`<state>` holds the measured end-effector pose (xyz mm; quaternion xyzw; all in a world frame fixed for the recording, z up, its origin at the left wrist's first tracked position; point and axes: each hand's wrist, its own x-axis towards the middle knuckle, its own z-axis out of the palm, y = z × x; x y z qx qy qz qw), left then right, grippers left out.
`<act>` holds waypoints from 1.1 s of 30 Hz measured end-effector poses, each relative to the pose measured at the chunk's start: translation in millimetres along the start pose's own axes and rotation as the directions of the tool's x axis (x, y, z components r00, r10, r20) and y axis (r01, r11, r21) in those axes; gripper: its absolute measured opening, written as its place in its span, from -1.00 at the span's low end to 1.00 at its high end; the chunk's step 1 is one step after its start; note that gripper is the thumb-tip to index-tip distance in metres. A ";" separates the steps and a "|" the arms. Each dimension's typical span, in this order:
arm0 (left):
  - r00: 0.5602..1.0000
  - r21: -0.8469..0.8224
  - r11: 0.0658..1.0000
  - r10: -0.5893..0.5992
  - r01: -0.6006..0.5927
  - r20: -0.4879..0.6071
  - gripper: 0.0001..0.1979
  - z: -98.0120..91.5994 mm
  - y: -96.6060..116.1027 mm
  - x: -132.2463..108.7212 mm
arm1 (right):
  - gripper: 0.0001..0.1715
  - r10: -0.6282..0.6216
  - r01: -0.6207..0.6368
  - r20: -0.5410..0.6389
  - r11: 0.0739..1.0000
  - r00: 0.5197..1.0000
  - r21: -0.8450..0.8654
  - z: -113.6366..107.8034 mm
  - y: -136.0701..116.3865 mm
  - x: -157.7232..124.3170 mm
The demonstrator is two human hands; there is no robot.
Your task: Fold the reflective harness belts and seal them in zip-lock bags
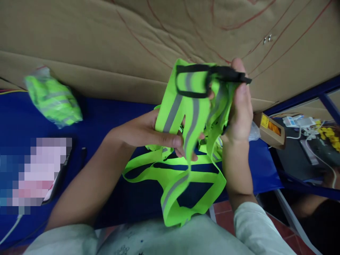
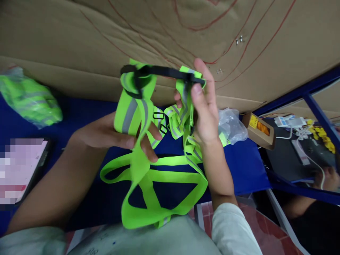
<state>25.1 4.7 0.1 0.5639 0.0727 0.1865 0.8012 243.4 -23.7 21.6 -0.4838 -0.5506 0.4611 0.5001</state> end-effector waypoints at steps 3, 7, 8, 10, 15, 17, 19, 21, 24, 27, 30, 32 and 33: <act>0.994 0.135 0.990 -0.018 0.032 -0.108 -0.80 -2.7 -0.8 1.8 | -0.22 -0.117 0.149 -0.216 0.979 0.969 0.139 13.8 -5.0 1.2; 0.969 0.113 0.993 0.048 -0.020 -0.244 -0.84 -8.0 -10.1 7.8 | -0.41 -0.114 0.188 -0.258 0.942 0.959 0.279 20.4 -3.2 2.9; 0.963 0.028 0.999 0.050 -0.045 -0.263 -0.82 -9.2 -13.5 9.0 | -0.41 -0.118 0.198 -0.263 0.933 0.958 0.301 19.5 -1.3 4.1; 0.973 -0.160 0.984 0.037 -0.075 -0.227 -0.71 -10.2 -19.7 11.3 | -0.39 -0.131 0.212 -0.260 0.926 0.957 0.312 16.2 3.6 6.8; 0.998 -0.285 0.957 0.055 -0.060 -0.026 -0.56 0.8 -25.0 17.5 | -0.41 -0.186 0.211 -0.165 0.966 0.969 0.147 6.2 15.9 9.5; 0.999 -0.260 0.965 0.034 -0.039 -0.021 -0.72 7.5 -23.8 19.3 | -0.35 -0.174 0.179 -0.090 0.982 0.981 0.051 3.1 19.1 9.2; 1.000 -0.166 0.986 -0.007 0.004 -0.021 -0.85 11.5 -21.8 19.9 | -0.31 -0.140 0.142 -0.051 0.989 0.989 0.039 0.5 21.9 9.7; 0.996 0.025 1.000 0.003 -0.001 -0.093 -0.82 11.6 -19.5 19.5 | -0.29 -0.071 0.073 -0.023 0.991 0.997 0.115 -2.0 24.2 11.1; 0.919 0.295 0.953 0.177 -0.070 -0.352 -0.77 7.5 -16.7 19.0 | -0.23 0.036 -0.052 0.088 0.983 0.995 0.178 -4.6 26.0 11.9; 0.817 0.382 0.918 0.299 -0.105 -0.493 -0.74 4.0 -17.8 21.2 | -0.12 0.026 -0.037 0.142 0.997 0.990 0.074 -4.1 24.5 9.3; 0.796 0.412 0.902 0.345 -0.133 -0.498 -0.69 4.4 -22.5 25.9 | -0.12 -0.085 0.097 0.143 0.992 0.986 -0.084 -2.1 20.8 6.3; 0.760 0.430 0.889 0.389 -0.160 -0.521 -0.64 6.2 -25.4 28.5 | -0.14 -0.140 0.168 0.171 0.972 0.975 -0.161 -1.4 18.5 5.3; 0.745 0.431 0.885 0.406 -0.175 -0.530 -0.64 7.3 -26.3 29.2 | -0.13 -0.154 0.189 0.188 0.965 0.970 -0.183 -1.3 17.8 5.1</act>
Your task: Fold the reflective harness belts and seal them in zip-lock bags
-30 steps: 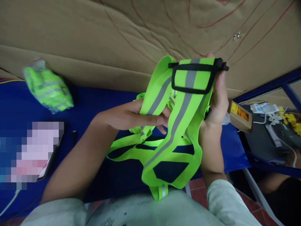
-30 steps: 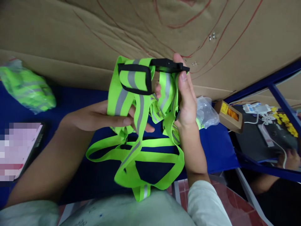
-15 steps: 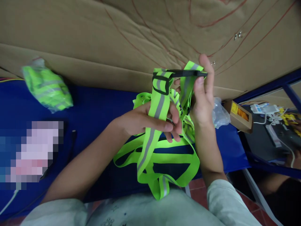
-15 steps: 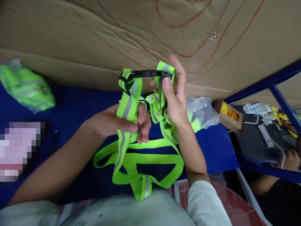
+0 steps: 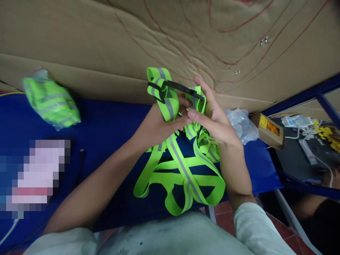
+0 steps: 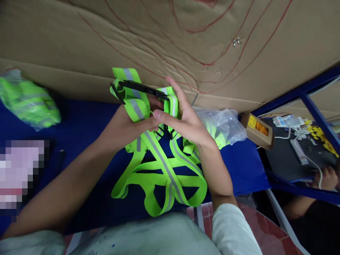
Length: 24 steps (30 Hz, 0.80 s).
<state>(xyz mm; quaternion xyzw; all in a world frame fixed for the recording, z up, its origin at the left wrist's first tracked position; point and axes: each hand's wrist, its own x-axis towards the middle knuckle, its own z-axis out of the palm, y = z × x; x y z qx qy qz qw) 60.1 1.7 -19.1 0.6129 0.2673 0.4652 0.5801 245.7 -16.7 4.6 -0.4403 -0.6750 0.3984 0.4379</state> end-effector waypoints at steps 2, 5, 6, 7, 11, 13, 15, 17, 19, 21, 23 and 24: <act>1.000 -0.040 0.999 0.002 -0.002 -0.002 -0.67 1.6 0.9 -1.0 | -0.11 -0.020 0.020 0.025 1.000 0.999 -0.015 0.1 -0.2 0.0; 1.000 -0.130 0.992 0.007 -0.003 0.029 -0.72 1.7 5.8 -3.1 | -0.17 -0.013 0.011 0.030 0.998 0.999 0.060 1.2 1.4 0.6; 1.000 -0.150 0.989 0.015 -0.012 0.021 -0.74 1.5 7.8 -3.9 | -0.22 -0.001 -0.002 0.022 0.995 1.000 0.099 1.5 2.0 0.9; 1.000 -0.157 0.987 0.024 -0.022 0.007 -0.76 1.4 9.5 -4.7 | -0.27 0.010 -0.011 0.009 0.991 1.000 0.132 1.4 2.3 1.4; 1.000 -0.093 0.996 -0.007 0.004 -0.027 -0.84 1.9 10.5 -6.8 | -0.43 -0.009 0.015 -0.037 0.988 0.999 0.152 -1.5 1.4 2.7; 0.999 -0.038 0.999 0.010 -0.011 -0.041 -0.77 2.8 7.8 -6.9 | -0.45 -0.007 0.012 -0.033 0.988 0.999 0.155 -2.8 0.4 2.5; 0.995 0.027 0.998 0.061 -0.059 -0.082 -0.64 4.2 5.5 -6.5 | -0.45 0.029 -0.026 -0.016 0.985 0.999 0.172 -3.1 -0.3 1.7; 0.990 0.095 0.993 0.087 -0.077 -0.111 -0.60 5.4 5.0 -6.2 | -0.47 0.057 -0.056 -0.004 0.981 0.998 0.187 -3.1 -0.4 0.9; 0.991 0.139 0.987 0.097 -0.084 -0.094 -0.62 6.2 5.9 -5.9 | -0.48 0.059 -0.058 0.003 0.979 0.998 0.196 -3.9 -0.2 0.5; 0.992 0.159 0.982 0.112 -0.102 -0.059 -0.64 6.9 6.4 -5.5 | -0.48 0.048 -0.049 0.009 0.981 0.999 0.190 -5.5 0.2 0.6; 0.987 0.176 0.975 0.149 -0.137 -0.058 -0.63 7.6 5.0 -4.8 | -0.47 0.023 -0.026 0.020 0.985 1.000 0.168 -7.5 0.4 0.9; 0.984 0.189 0.970 0.166 -0.151 -0.067 -0.62 7.9 3.8 -4.5 | -0.47 0.005 -0.008 0.024 0.988 1.000 0.152 -8.6 0.4 1.1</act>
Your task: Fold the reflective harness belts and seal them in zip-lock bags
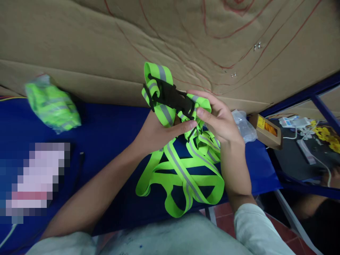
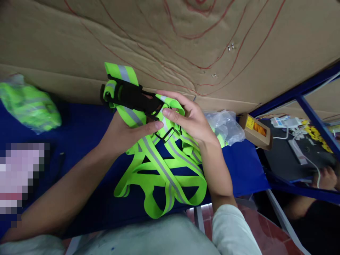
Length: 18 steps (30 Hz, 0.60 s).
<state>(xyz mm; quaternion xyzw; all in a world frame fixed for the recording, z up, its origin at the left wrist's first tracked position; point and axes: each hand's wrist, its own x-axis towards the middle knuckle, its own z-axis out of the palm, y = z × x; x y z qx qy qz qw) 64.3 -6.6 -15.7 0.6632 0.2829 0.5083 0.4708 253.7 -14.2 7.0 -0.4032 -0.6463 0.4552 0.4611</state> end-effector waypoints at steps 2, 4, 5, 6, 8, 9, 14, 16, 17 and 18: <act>0.999 0.025 0.999 0.031 -0.030 -0.023 -0.59 0.6 -2.4 -0.3 | -0.48 -0.040 0.040 0.011 0.998 0.999 -0.039 -2.9 -0.4 0.0; 0.999 0.038 0.998 0.053 -0.053 0.003 -0.62 0.0 -3.2 -1.0 | -0.48 -0.063 0.065 0.024 0.995 0.998 -0.072 -7.5 -1.0 -0.6; 0.998 0.037 0.998 0.059 -0.060 0.029 -0.64 -0.6 -2.7 -1.4 | -0.46 -0.064 0.066 0.034 0.995 0.997 -0.081 -10.5 -1.2 -1.1; 0.997 0.031 0.998 0.059 -0.060 0.058 -0.65 -1.4 -1.6 -1.9 | -0.43 -0.058 0.062 0.045 0.994 0.997 -0.086 -13.7 -1.4 -1.8; 0.994 0.011 0.999 0.040 -0.041 0.097 -0.65 -2.7 1.7 -2.5 | -0.38 -0.038 0.044 0.065 0.995 0.997 -0.092 -19.9 -1.8 -2.9; 0.994 0.003 1.000 0.027 -0.028 0.102 -0.65 -3.1 3.5 -2.5 | -0.38 -0.028 0.035 0.071 0.995 0.997 -0.096 -22.2 -2.0 -3.4; 0.999 0.015 1.000 -0.008 0.007 0.040 -0.70 -2.2 9.2 -1.2 | -0.54 -0.041 0.054 0.088 0.988 0.995 -0.142 -24.6 -4.3 -3.9; 0.998 0.003 1.000 -0.029 0.029 0.064 -0.67 -2.3 9.9 -1.9 | -0.58 -0.060 0.077 0.101 0.983 0.993 -0.169 -24.3 -4.7 -3.5; 0.995 -0.009 0.999 -0.042 0.043 0.096 -0.65 -2.3 10.1 -2.7 | -0.57 -0.063 0.084 0.120 0.981 0.991 -0.176 -24.5 -4.2 -3.1; 0.990 -0.022 0.998 -0.053 0.056 0.134 -0.63 -2.3 10.2 -3.8 | -0.55 -0.064 0.089 0.148 0.981 0.987 -0.172 -25.0 -3.2 -2.6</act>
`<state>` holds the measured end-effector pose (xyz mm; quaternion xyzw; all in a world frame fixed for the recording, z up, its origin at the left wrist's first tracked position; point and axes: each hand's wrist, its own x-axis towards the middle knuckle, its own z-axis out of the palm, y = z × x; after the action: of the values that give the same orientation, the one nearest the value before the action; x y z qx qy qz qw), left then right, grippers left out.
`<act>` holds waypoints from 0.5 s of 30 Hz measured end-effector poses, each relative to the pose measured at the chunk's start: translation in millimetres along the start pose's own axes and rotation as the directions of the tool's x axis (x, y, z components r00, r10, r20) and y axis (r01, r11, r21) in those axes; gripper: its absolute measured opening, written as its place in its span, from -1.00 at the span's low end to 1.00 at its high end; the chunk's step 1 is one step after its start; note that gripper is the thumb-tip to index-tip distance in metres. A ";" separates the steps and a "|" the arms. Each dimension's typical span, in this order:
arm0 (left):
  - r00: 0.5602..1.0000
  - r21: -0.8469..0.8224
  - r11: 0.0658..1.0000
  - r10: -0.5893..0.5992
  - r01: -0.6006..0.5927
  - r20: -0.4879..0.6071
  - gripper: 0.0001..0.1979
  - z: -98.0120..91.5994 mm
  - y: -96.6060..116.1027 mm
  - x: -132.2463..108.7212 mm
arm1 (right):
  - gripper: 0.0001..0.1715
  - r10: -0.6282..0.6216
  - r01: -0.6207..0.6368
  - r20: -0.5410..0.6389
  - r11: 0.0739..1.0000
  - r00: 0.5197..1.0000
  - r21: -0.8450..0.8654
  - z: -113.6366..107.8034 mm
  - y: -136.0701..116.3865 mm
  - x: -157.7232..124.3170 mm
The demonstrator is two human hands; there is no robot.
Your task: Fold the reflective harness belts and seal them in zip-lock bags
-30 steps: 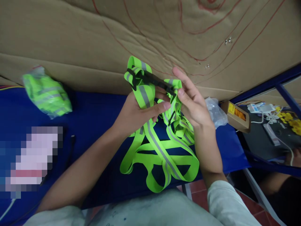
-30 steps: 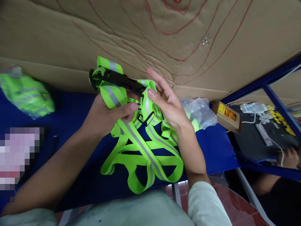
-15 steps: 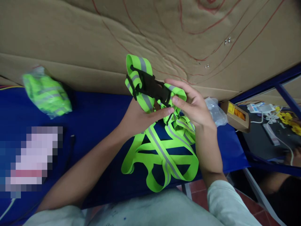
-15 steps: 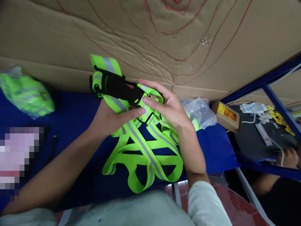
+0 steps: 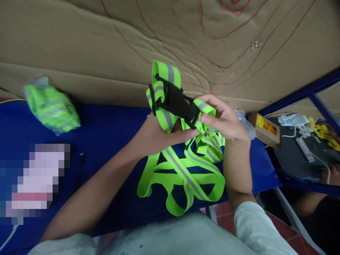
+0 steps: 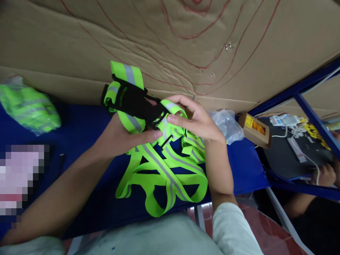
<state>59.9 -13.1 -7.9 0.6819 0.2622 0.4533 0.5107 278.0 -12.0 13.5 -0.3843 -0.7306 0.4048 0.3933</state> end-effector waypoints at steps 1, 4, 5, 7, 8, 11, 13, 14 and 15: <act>0.999 -0.013 1.000 -0.011 0.011 0.035 -0.61 0.4 -0.2 -1.2 | -0.52 -0.005 0.005 0.034 1.000 0.999 0.012 -0.4 1.7 0.5; 0.998 -0.032 0.999 -0.034 0.036 0.052 -0.64 2.7 -1.5 -4.4 | -0.42 -0.018 0.013 0.103 0.999 0.995 0.053 -1.9 7.4 2.3; 0.999 -0.025 0.999 -0.034 0.035 0.030 -0.67 3.5 -2.0 -5.0 | -0.40 -0.020 0.016 0.101 0.999 0.995 0.046 -2.2 8.3 2.8; 1.000 0.011 1.000 -0.014 0.015 -0.021 -0.73 4.6 -2.8 -5.4 | -0.41 -0.029 0.029 0.061 1.000 0.998 -0.007 -2.0 7.3 3.6; 0.999 0.037 0.999 0.002 -0.001 -0.043 -0.77 4.9 -2.9 -5.3 | -0.44 -0.044 0.046 0.028 0.998 0.999 -0.045 -1.3 5.5 3.8; 0.994 0.077 0.996 0.042 -0.034 -0.102 -0.79 4.2 -1.7 -4.3 | -0.53 -0.099 0.085 -0.080 0.983 0.992 -0.163 3.5 -0.6 3.9; 0.992 0.011 1.000 0.024 -0.023 -0.126 -0.74 1.8 0.6 -3.9 | -0.53 -0.094 0.072 -0.109 0.979 0.990 -0.192 8.5 -0.8 3.2; 0.994 -0.045 0.999 -0.001 -0.003 -0.106 -0.72 -0.1 2.2 -3.9 | -0.48 -0.067 0.047 -0.104 0.982 0.992 -0.181 11.0 1.1 2.3; 0.997 -0.105 0.994 -0.036 0.029 -0.069 -0.70 -2.5 4.1 -4.0 | -0.42 -0.028 0.013 -0.090 0.988 0.996 -0.156 13.2 4.2 1.2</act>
<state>55.4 -16.6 -5.3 0.6337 0.2672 0.4817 0.5431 266.9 -13.2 5.2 -0.4244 -0.7450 0.3245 0.3995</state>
